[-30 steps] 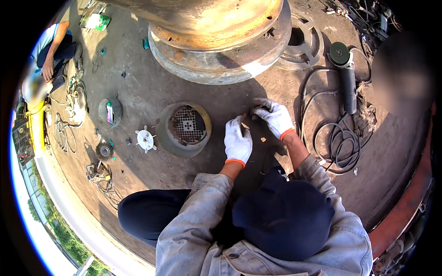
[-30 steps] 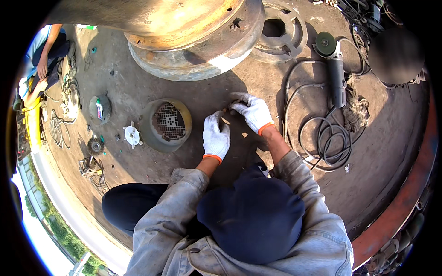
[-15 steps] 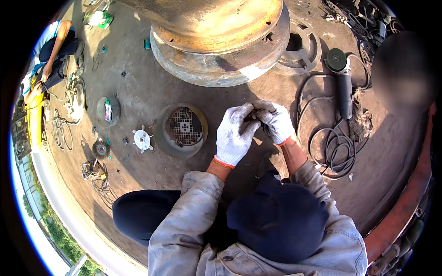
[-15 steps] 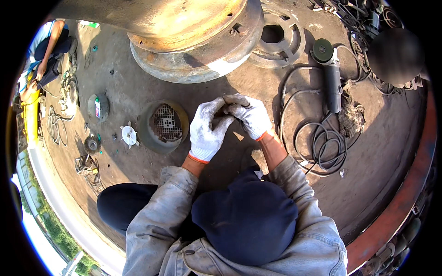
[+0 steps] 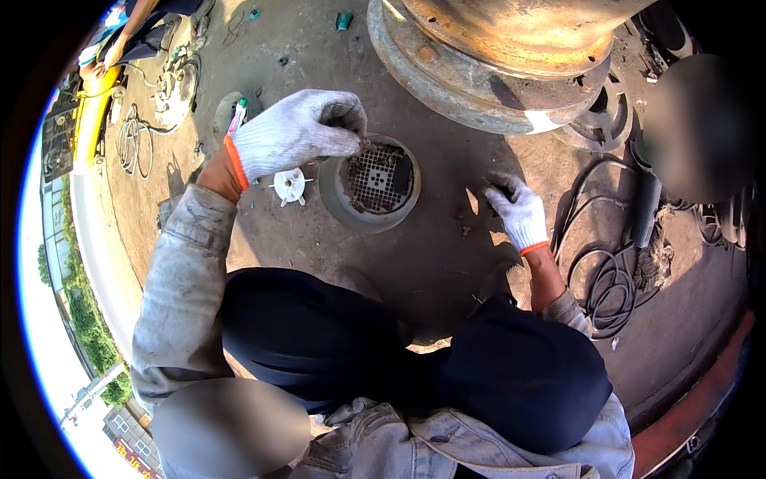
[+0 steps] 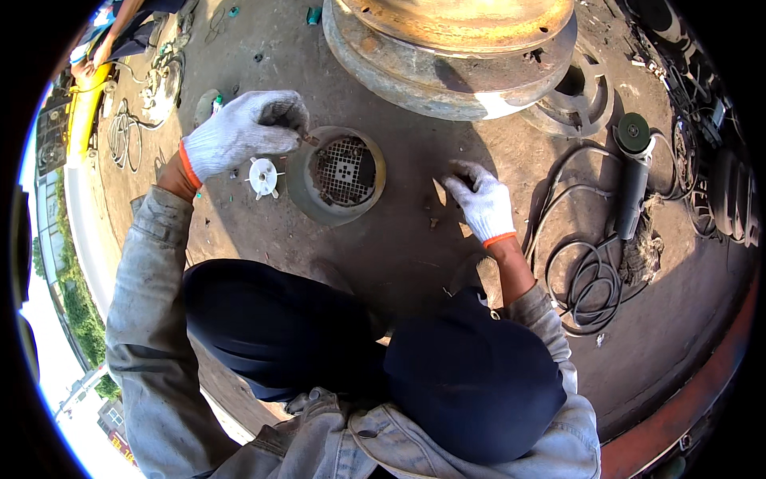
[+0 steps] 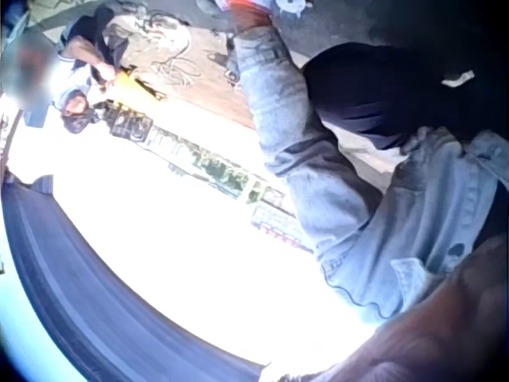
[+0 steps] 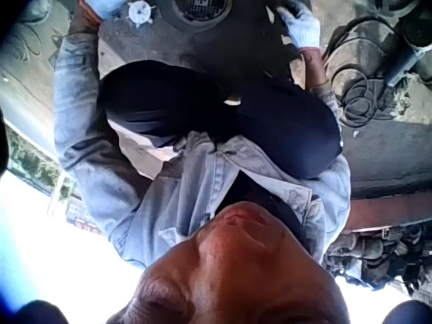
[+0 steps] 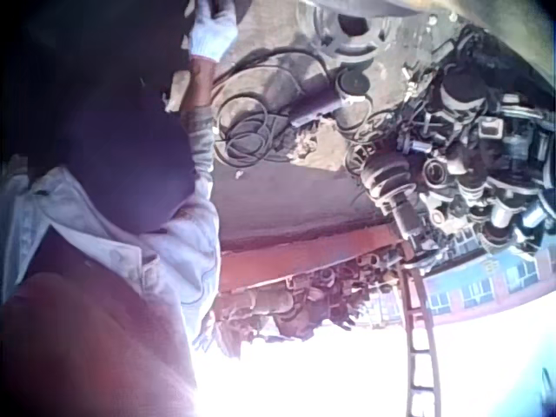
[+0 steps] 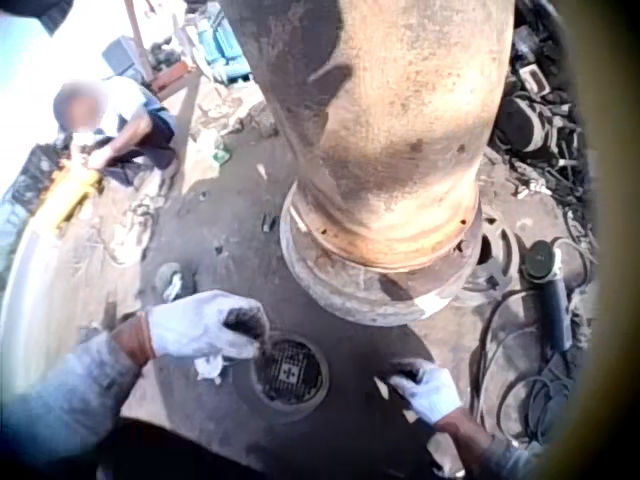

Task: The person sits on the ground and assembles small metal components into a cylindrical mechanical part. They pick up individual pieces, insert them into holes, and adjust the fit by hand.

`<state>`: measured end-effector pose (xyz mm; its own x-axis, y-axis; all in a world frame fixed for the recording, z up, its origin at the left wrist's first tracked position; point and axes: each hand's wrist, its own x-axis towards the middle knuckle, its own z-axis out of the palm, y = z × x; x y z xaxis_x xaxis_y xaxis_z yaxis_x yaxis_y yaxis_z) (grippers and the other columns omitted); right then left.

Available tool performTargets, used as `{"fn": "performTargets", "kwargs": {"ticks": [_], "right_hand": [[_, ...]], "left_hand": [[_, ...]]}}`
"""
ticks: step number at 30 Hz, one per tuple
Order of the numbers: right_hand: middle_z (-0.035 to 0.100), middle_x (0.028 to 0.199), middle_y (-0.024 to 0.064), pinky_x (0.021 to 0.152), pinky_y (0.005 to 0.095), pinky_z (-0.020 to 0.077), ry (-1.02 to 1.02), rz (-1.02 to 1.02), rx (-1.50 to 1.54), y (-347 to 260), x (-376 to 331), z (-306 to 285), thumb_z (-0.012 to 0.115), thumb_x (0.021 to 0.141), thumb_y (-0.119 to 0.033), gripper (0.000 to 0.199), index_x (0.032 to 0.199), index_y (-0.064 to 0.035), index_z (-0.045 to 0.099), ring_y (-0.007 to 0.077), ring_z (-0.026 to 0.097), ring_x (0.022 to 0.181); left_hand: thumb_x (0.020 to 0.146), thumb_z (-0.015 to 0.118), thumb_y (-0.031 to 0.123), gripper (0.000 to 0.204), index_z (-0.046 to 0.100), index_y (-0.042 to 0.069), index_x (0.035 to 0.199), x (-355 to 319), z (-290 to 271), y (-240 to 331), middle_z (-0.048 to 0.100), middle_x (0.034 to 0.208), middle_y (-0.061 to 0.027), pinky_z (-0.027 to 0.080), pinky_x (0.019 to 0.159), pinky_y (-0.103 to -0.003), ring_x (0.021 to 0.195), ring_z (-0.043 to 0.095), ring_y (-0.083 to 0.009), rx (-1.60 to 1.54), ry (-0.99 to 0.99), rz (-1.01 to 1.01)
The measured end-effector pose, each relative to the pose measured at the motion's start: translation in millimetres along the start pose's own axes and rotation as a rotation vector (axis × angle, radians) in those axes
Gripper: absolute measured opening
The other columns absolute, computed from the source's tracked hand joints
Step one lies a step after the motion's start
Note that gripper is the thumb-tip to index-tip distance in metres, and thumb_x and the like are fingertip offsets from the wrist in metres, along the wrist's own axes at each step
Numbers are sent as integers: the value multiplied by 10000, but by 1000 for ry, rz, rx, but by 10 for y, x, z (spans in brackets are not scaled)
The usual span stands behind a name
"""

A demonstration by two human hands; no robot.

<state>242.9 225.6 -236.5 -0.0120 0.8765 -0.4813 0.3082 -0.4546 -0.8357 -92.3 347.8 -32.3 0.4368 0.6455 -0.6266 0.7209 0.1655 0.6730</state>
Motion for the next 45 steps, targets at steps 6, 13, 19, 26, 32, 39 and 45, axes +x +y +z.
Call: {"fn": "performTargets", "kwargs": {"ticks": [6, 13, 19, 26, 32, 39, 45], "right_hand": [[728, 1051, 114, 809, 411, 595, -144, -648, -514, -676, 55, 581, 749, 933, -258, 311, 1197, -97, 722, 324, 733, 920], [651, 900, 76, 651, 401, 563, -194, -1148, -1088, -775, 447, 1108, 673, 905, -161, 251, 1150, -108, 685, 271, 696, 789], [592, 785, 49, 561, 370, 493, -93, -1327, -1308, -938, 407, 1317, 663, 848, -162, 126, 955, -104, 693, 206, 634, 696], [718, 817, 86, 629, 435, 548, -533, -1104, -1420, -733, 292, 1871, 659, 862, -200, 140, 827, -115, 765, 269, 731, 786], [742, 831, 135, 599, 479, 570, -647, -1026, -1468, -599, 418, 2098, 634, 877, -132, 180, 872, -40, 788, 321, 750, 745], [760, 867, 164, 676, 480, 590, -823, -872, -1378, -735, 511, 2028, 649, 848, -132, 173, 900, -41, 785, 338, 760, 819], [727, 1045, 174, 698, 345, 622, -503, -151, 373, -1618, 342, 1284, 750, 897, 5, 126, 933, 23, 630, 256, 749, 836]], "left_hand": [[1001, 678, 171, 226, 666, 12, 1161, -692, -28, -513, 668, 954, -30, 516, 684, -263, 792, 616, -104, -478, 504, 228], [972, 653, 118, 157, 714, 28, 1086, -653, -140, -1127, 696, 927, -102, 546, 734, -317, 769, 670, -228, 489, 756, 541], [952, 658, 246, 279, 726, 1, 1067, -684, -116, -1156, 708, 869, -116, 548, 734, -331, 738, 682, -207, 156, 717, 174], [981, 708, 170, 240, 728, 5, 1154, -615, -124, -1205, 739, 1043, -47, 539, 823, -278, 921, 654, -107, -168, 586, 151], [964, 742, 204, 277, 730, 9, 1161, -690, -127, -1160, 745, 1035, -54, 541, 831, -272, 919, 659, -104, -146, 638, 131], [965, 713, 141, 283, 695, 0, 1210, -581, -125, -1138, 729, 1104, -54, 564, 871, -304, 965, 667, -127, -231, 554, 168], [938, 737, 91, 319, 685, -14, 1235, -527, -29, -875, 734, 1115, -70, 564, 935, -315, 1008, 673, -135, -354, 459, 328]]}}
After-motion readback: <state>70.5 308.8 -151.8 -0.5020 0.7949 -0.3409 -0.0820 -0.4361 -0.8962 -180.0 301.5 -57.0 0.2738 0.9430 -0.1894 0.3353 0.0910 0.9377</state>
